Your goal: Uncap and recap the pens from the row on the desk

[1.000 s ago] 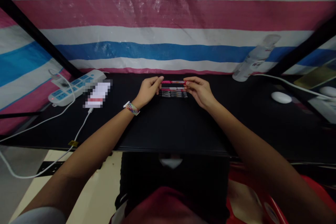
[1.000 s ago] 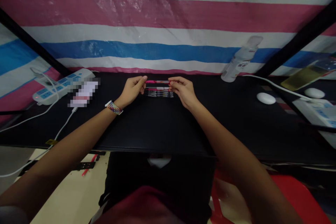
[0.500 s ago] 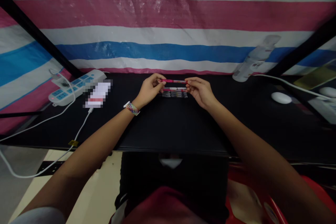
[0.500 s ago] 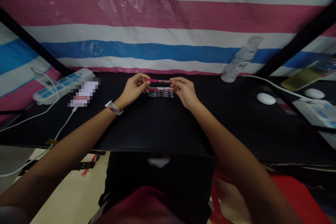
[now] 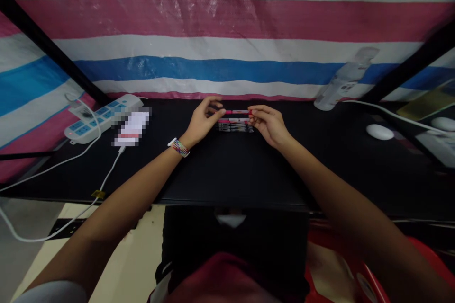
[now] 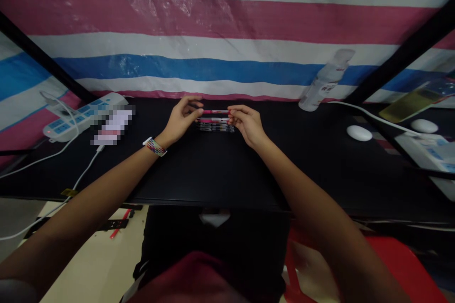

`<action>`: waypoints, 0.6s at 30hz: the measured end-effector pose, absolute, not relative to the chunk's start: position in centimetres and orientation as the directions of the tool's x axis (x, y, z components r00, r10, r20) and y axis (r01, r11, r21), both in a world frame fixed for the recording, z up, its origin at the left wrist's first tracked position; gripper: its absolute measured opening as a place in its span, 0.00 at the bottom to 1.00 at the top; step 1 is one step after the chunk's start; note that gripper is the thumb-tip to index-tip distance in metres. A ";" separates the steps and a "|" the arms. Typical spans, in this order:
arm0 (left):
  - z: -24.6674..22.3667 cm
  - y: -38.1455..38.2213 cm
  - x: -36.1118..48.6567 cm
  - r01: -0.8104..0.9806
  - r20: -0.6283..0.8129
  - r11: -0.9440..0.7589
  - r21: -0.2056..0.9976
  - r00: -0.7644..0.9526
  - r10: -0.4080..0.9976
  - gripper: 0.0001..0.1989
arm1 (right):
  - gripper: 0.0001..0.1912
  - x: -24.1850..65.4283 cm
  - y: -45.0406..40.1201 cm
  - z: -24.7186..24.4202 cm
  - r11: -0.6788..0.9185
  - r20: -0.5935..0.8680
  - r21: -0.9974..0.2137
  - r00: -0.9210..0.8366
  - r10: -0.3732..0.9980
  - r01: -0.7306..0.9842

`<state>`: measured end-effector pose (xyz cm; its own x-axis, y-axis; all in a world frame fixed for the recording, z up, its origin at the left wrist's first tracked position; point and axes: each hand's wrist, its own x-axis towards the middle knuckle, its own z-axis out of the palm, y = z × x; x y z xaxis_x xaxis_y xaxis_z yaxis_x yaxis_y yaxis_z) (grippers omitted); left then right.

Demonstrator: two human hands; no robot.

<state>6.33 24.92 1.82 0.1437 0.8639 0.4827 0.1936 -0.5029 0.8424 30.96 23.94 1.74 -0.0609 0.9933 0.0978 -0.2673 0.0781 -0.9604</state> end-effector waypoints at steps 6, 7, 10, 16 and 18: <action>2.1 24.8 6.3 0.184 0.471 -0.491 0.851 0.144 0.870 0.27 | 0.07 30.9 23.9 1.8 0.072 0.090 -0.965 -0.062 0.994 -0.254; 2.2 24.8 6.3 0.195 0.492 -0.509 0.838 0.134 0.860 0.33 | 0.07 30.9 23.9 1.7 0.074 0.091 -0.966 -0.059 0.994 -0.248; 2.1 24.9 6.2 0.221 0.518 -0.527 0.820 0.104 0.849 0.35 | 0.07 30.9 23.9 1.7 0.078 0.095 -0.964 -0.055 0.994 -0.254; 2.1 25.0 5.9 0.269 0.521 -0.535 0.801 0.125 0.844 0.15 | 0.07 30.8 23.9 1.6 0.074 0.095 -0.955 -0.062 0.994 -0.286; 2.7 24.6 5.9 0.321 0.582 -0.588 0.742 0.128 0.803 0.21 | 0.08 30.8 23.9 1.6 0.074 0.094 -0.958 -0.058 0.994 -0.277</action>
<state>5.94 24.63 2.68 0.1277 0.8035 0.5815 0.3205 -0.5883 0.7424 30.83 23.89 1.58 -0.0584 0.9939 0.0936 -0.2771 0.0739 -0.9580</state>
